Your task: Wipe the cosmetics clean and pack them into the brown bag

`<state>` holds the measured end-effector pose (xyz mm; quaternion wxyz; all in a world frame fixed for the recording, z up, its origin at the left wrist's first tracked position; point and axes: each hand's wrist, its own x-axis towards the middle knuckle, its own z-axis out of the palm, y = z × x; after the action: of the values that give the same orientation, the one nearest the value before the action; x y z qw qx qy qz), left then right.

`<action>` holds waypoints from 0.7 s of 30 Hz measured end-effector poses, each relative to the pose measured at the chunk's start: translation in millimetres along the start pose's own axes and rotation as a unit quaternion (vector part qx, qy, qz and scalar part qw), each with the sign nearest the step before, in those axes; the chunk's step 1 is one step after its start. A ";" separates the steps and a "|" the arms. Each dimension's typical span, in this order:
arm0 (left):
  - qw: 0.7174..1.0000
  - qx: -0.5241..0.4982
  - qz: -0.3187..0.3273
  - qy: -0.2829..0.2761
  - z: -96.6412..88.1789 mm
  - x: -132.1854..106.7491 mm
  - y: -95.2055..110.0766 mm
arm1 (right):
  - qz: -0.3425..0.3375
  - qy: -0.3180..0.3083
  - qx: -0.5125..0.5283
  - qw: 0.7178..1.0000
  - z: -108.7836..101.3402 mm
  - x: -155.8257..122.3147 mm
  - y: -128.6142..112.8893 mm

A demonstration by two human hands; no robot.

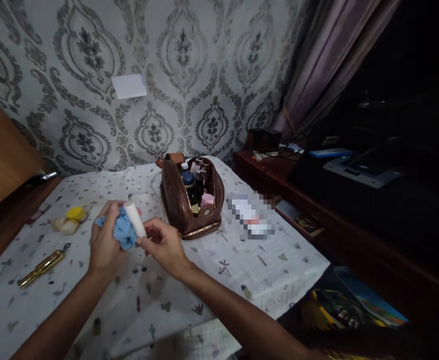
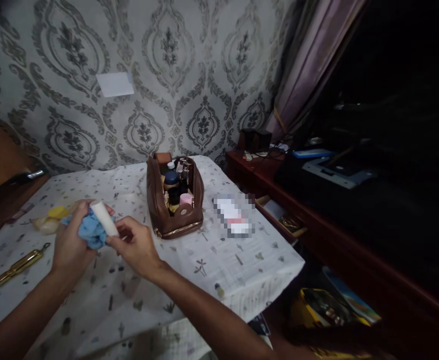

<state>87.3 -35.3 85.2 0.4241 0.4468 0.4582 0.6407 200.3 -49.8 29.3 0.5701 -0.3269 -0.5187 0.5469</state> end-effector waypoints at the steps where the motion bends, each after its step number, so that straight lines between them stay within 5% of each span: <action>1: 0.999 0.031 0.023 -0.022 4.3 -2.1 -0.8 | -0.009 0.017 -0.002 1.000 -6.7 -4.2 -7.6; 4: 0.970 0.163 0.106 -0.144 18.8 -9.1 -5.0 | -0.017 0.053 -0.010 0.998 -33.5 -20.5 -30.3; 7: 0.886 0.309 0.173 -0.300 36.0 -15.9 -12.1 | -0.055 0.118 -0.038 0.991 -64.9 -37.1 -52.5; 9: 0.819 0.395 0.225 -0.350 46.7 -19.1 -18.9 | -0.071 0.169 -0.064 0.981 -85.4 -45.6 -66.3; 16: 0.620 0.607 0.381 -0.319 62.3 -21.2 -32.3 | -0.108 0.253 -0.199 0.941 -141.1 -54.9 -92.8; 21: 0.552 0.624 0.449 -0.323 57.9 -18.2 -29.5 | -0.126 0.246 -0.289 0.917 -160.3 -47.2 -101.4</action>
<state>151.3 -34.1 63.8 -0.1846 0.9240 0.3153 0.1134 387.7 -83.2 73.8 0.6247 -0.5335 -0.5343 0.1992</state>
